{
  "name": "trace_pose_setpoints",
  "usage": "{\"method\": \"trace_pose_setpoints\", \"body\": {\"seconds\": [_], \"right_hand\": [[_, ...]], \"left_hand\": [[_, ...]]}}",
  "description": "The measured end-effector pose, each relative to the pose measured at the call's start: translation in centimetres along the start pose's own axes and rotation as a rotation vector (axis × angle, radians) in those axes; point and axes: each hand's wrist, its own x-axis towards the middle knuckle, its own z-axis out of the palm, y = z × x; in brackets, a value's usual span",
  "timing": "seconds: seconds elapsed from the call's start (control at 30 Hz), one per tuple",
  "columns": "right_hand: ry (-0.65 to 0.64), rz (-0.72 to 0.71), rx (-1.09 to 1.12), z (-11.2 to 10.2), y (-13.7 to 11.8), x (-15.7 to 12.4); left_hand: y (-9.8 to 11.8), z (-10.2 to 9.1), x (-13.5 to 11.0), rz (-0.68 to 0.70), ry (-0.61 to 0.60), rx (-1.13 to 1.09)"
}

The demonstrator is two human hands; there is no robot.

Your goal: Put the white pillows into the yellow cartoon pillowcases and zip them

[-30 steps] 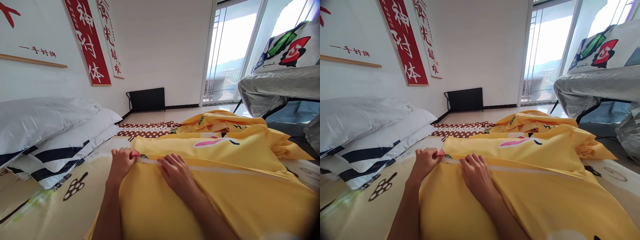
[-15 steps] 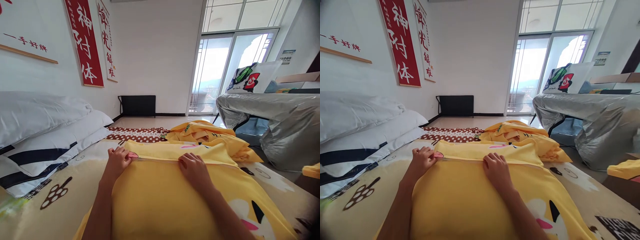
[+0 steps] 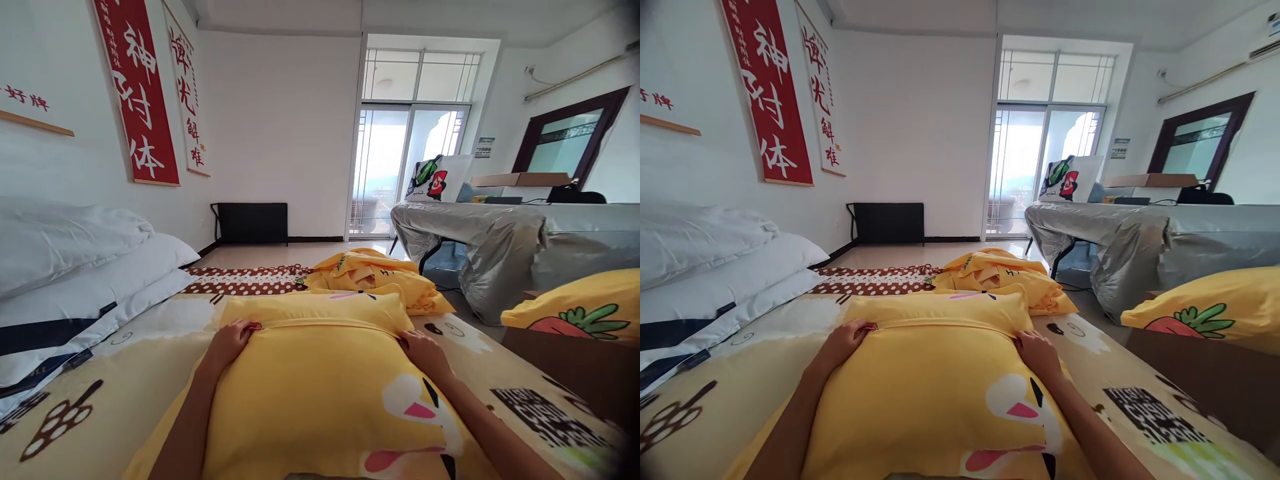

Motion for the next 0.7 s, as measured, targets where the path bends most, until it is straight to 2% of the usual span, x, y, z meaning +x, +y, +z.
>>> {"method": "trace_pose_setpoints", "body": {"seconds": [0.1,0.17,0.23,0.33,0.43,0.5,0.57,0.7], "right_hand": [[0.032,-0.017,-0.060,-1.7,-0.6,0.5],[0.068,-0.031,-0.099,-4.5,-0.1,1.9],[0.126,-0.056,-0.137,-8.2,0.9,3.6],[0.220,-0.083,-0.185,-14.2,2.2,5.9],[0.317,-0.072,-0.258,-18.6,2.7,7.0],[0.364,-0.059,-0.312,-20.2,2.6,7.1],[0.377,-0.057,-0.343,-20.9,2.4,7.1],[0.311,-0.071,-0.334,-20.7,1.5,7.1]], "left_hand": [[0.6,-0.2,0.0,0.007,0.025,0.126],[0.2,-1.9,0.6,0.014,0.045,0.228],[-0.6,-5.1,1.6,0.030,0.078,0.333],[-1.6,-11.3,3.4,0.043,0.166,0.459],[-1.6,-16.7,4.5,-0.003,0.299,0.635],[-1.3,-19.1,4.8,-0.029,0.364,0.758],[-0.9,-20.4,4.8,-0.040,0.378,0.808],[-0.8,-20.6,4.3,-0.047,0.294,0.801]]}}
